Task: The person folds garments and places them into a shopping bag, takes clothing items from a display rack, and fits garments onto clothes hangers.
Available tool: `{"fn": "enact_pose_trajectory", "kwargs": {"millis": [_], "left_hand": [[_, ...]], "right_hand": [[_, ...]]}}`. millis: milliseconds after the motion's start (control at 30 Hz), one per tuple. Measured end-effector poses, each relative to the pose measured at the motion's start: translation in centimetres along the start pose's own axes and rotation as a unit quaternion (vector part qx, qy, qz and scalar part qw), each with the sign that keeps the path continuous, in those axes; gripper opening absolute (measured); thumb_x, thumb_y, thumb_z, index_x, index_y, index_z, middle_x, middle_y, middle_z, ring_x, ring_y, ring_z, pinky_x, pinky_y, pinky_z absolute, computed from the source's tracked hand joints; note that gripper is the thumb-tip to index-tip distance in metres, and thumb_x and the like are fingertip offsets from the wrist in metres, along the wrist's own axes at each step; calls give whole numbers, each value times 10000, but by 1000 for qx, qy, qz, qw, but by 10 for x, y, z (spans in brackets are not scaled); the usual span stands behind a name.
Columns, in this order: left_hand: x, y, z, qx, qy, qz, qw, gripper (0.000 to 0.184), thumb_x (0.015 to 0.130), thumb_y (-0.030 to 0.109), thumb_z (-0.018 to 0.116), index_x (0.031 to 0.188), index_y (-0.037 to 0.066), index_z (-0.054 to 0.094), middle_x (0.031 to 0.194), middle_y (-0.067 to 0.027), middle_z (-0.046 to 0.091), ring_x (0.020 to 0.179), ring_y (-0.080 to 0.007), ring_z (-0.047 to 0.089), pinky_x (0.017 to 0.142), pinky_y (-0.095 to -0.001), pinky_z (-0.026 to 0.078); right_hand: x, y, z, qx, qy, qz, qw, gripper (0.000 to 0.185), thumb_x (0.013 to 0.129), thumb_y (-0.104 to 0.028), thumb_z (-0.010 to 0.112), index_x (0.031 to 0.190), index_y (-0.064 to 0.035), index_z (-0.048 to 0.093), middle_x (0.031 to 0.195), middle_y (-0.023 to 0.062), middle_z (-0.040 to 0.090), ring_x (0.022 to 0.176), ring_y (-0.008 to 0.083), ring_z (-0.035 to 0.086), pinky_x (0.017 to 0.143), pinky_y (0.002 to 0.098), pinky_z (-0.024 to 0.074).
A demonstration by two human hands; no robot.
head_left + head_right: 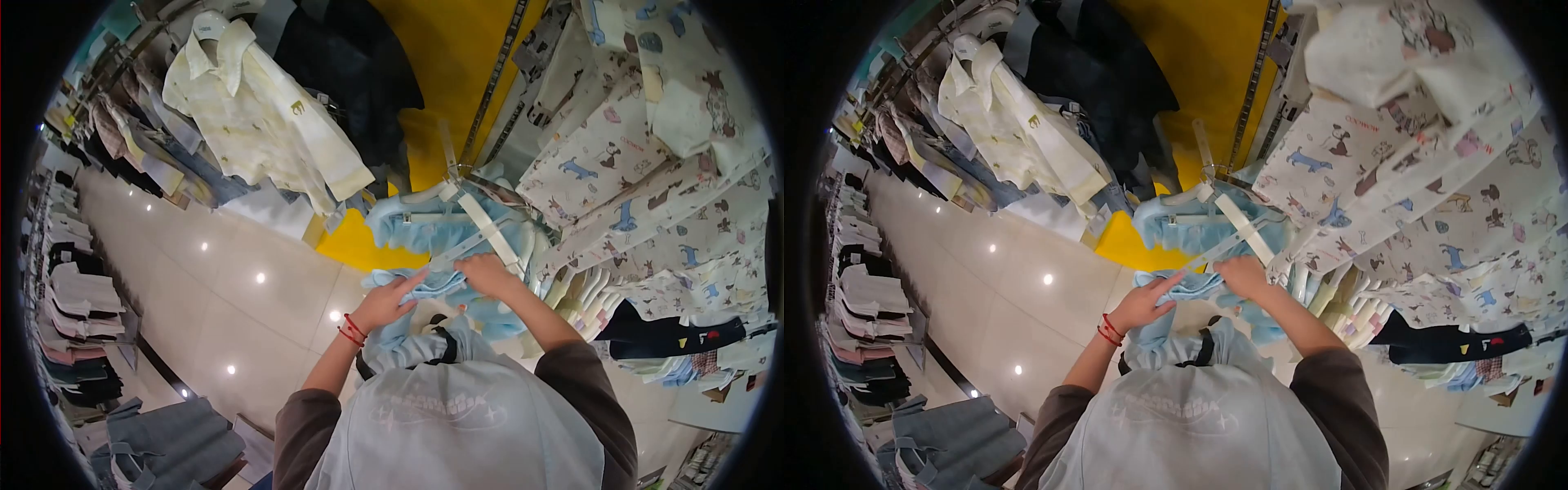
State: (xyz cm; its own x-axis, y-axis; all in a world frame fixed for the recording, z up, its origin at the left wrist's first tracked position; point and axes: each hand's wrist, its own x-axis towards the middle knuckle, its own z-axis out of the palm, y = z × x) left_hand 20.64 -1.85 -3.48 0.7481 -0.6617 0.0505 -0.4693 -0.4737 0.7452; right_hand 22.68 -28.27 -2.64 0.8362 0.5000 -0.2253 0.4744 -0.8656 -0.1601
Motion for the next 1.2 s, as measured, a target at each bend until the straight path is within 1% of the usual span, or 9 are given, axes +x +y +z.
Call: {"fn": "enact_pose_trajectory", "kwargs": {"millis": [67,167,267,467,633,733,833,933,1200], "left_hand": [[0,10,-3,81,-104,16,991,479,799,166,575,1249,255,436,946,-120,533,711,-302,589,608,-370,489],[1,10,4,117,-107,119,980,481,787,157,571,1238,270,448,927,-92,521,635,-270,581,525,-354,476],[0,22,4,195,-124,164,959,495,771,158,594,1236,252,453,888,-70,504,665,-238,584,570,-350,486],[2,4,14,138,-126,91,978,319,801,208,605,1064,100,460,923,-132,555,738,-325,590,618,-398,488],[0,-22,11,19,40,-66,997,331,866,322,554,1032,58,441,932,-201,594,844,-393,572,682,-442,466],[-2,-18,12,9,64,-70,995,302,867,301,555,1013,57,452,930,-200,591,849,-391,569,680,-439,465],[-7,-10,11,6,70,-75,995,270,868,284,555,990,60,466,902,-194,597,825,-395,572,668,-442,465],[-8,-8,16,1,81,-77,994,256,865,276,560,983,66,473,876,-190,605,802,-397,577,657,-443,467],[-8,-14,27,-41,119,-89,988,299,849,243,589,1059,69,468,930,-207,606,859,-404,577,703,-427,465]], "right_hand": [[0,2,-1,15,-25,-5,1000,136,709,-107,560,835,-89,607,770,95,637,746,294,633,659,417,500],[2,6,-3,28,-66,-2,997,160,693,-128,591,847,-110,632,808,100,646,777,292,634,670,410,505],[2,11,-5,44,-76,-6,996,180,686,-155,620,860,-118,644,833,108,650,800,289,632,686,401,506],[-6,13,-17,70,-118,-1,991,225,702,-192,637,916,-123,623,896,88,639,864,279,614,713,400,490],[-12,-7,-40,136,-120,-9,983,268,730,-197,654,969,-97,586,969,104,617,919,288,592,774,394,471],[-14,-11,-43,241,5,-51,969,270,749,-144,647,1001,-80,572,1062,112,577,1011,310,543,832,398,445],[-8,-14,-61,207,310,-63,926,317,759,-103,637,1057,-55,540,1107,145,542,1055,344,499,857,407,430],[8,-9,-65,80,398,36,913,431,764,-133,636,1137,-3,463,1088,204,534,1071,377,475,876,418,422],[49,3,-63,157,222,152,950,605,820,-285,596,1235,62,325,1056,262,537,951,406,546,801,425,457]]}}
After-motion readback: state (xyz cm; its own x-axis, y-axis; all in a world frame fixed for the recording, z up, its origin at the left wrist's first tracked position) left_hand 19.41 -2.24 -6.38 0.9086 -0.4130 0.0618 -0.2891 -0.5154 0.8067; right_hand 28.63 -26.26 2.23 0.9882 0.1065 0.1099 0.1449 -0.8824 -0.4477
